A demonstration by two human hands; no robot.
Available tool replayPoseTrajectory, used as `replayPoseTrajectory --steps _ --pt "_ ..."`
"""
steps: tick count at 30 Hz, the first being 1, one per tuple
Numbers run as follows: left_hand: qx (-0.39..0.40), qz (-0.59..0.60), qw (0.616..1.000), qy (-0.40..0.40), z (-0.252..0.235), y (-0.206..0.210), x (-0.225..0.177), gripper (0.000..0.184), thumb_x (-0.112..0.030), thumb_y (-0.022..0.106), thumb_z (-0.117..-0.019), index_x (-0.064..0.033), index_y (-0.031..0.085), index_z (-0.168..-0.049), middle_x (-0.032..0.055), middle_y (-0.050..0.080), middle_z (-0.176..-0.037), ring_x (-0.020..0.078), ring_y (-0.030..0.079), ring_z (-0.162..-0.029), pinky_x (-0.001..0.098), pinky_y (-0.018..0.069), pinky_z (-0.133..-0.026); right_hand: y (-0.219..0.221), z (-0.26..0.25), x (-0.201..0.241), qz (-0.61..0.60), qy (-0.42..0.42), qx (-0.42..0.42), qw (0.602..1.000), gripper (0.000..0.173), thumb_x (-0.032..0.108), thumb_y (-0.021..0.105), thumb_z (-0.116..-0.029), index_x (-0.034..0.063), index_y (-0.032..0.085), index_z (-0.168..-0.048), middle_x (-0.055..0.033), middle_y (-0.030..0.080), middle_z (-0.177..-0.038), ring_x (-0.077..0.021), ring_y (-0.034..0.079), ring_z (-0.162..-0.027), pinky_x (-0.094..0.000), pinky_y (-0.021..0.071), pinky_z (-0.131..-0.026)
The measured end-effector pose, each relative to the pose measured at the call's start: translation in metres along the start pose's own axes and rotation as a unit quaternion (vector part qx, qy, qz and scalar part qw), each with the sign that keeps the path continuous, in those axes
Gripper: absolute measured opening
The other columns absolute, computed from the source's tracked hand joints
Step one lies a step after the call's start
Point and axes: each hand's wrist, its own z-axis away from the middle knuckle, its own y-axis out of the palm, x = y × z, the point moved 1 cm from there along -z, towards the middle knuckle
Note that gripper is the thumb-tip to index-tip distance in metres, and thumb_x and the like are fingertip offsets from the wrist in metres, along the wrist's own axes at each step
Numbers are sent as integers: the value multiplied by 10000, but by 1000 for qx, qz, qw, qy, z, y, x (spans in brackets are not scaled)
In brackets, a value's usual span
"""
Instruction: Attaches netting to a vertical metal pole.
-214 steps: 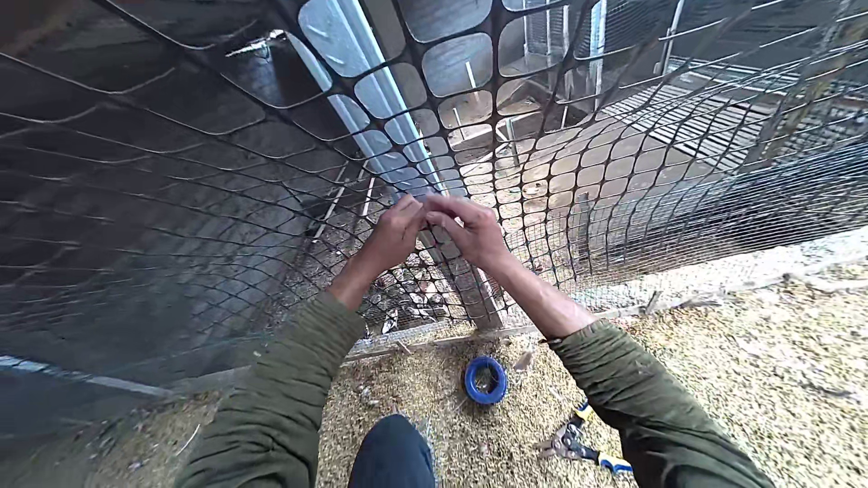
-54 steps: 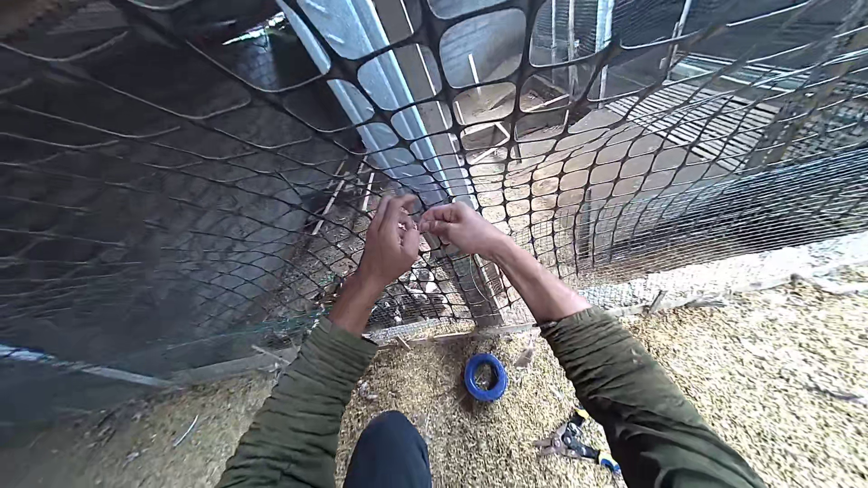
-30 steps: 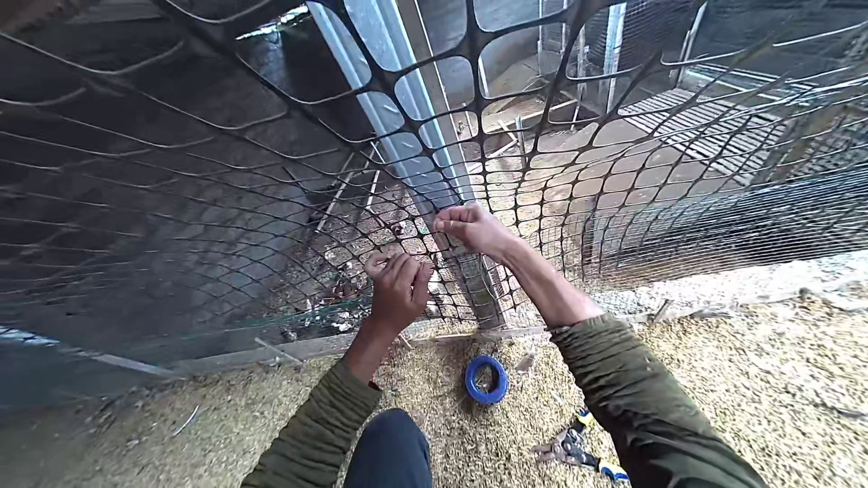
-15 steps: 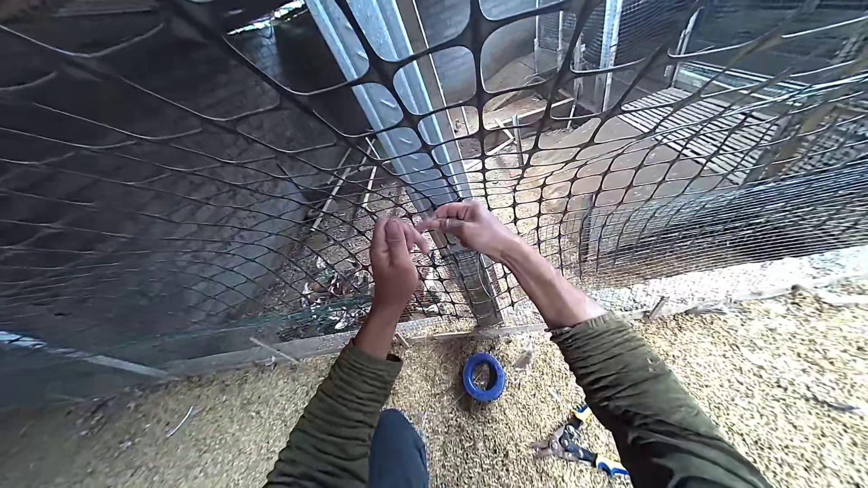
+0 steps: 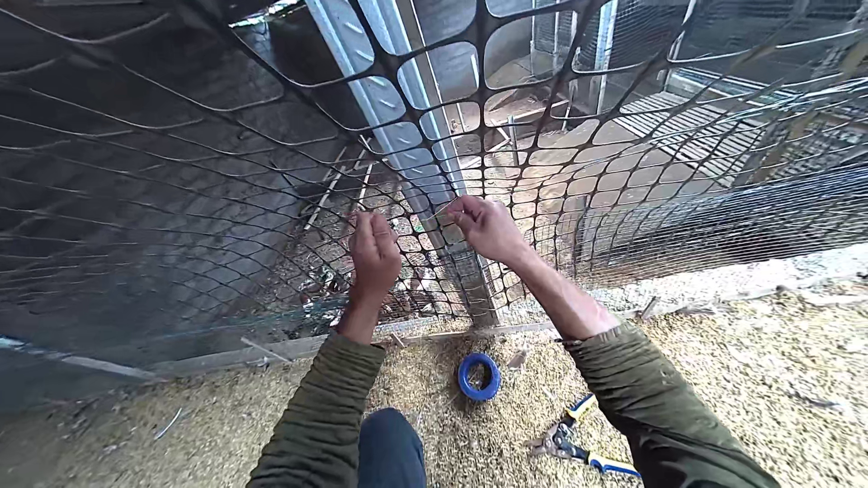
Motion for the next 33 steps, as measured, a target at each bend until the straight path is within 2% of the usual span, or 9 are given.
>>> replayPoseTrajectory --steps 4,7,9,12,15,19,21,29,33 --pt "23 5 998 -63 16 -14 -8 376 -260 346 -1112 41 562 -1052 112 653 -915 177 679 -871 407 584 -828 -8 9 20 -1 71 83 994 193 178 569 -1048 41 701 -1020 -55 601 -689 -178 570 -591 -412 505 -587" --pt "-37 -32 989 -137 50 -28 -22 484 -288 625 -998 96 549 -1283 294 478 -1428 363 496 -1325 501 488 -1036 -2 25 40 -24 104 133 985 242 186 508 -1068 30 682 -1009 -55 586 -707 -163 561 -617 -396 500 -611" --pt "-32 -51 980 -190 73 -31 -45 702 -337 713 -930 121 465 -1400 383 343 -1506 481 409 -1376 577 464 -1037 5 35 51 -44 114 142 982 286 181 452 -1078 26 691 -1062 -43 598 -745 -135 550 -642 -364 492 -637" --pt "58 117 939 -318 95 -8 -76 496 -275 474 -1073 63 464 -1436 239 558 -1391 293 580 -1265 457 518 -1019 17 48 59 -67 138 146 977 339 213 406 -1087 40 697 -1086 -8 612 -771 -83 553 -659 -312 493 -667" --pt "77 405 829 -377 110 22 -82 663 -391 134 -1103 72 243 -1565 199 457 -1532 186 494 -1386 361 408 -1166 29 56 65 -58 131 113 983 329 204 439 -1063 48 727 -1040 -33 690 -874 -104 648 -815 -344 541 -785" --pt "29 507 747 -428 119 28 -100 417 -286 194 -1106 -38 506 -1230 -7 654 -878 62 634 -743 257 560 -695 34 58 79 31 109 76 991 299 192 519 -1000 66 789 -990 -100 725 -1103 -244 627 -1134 -488 458 -1012" --pt "25 533 725 -434 124 20 -99 327 -224 259 -1097 -156 540 -944 -106 457 -596 21 426 -493 198 397 -488 38 58 84 12 150 101 984 299 189 513 -1000 79 791 -997 -68 726 -1113 -193 629 -1121 -480 451 -994" --pt "-18 522 757 -392 146 -2 -95 501 -322 306 -1094 -267 387 -602 -138 314 -480 10 308 -405 201 301 -417 56 27 97 -443 403 -36 800 312 191 320 -1119 56 562 -976 -27 629 -712 -125 643 -606 -280 588 -608" --pt "150 774 470 -397 154 -29 -118 542 -498 420 -1064 -273 515 -580 -132 412 -465 -17 434 -389 154 363 -386 61 4 82 -504 404 -90 758 301 185 334 -1099 69 552 -928 41 481 -577 -18 426 -400 -145 392 -389"
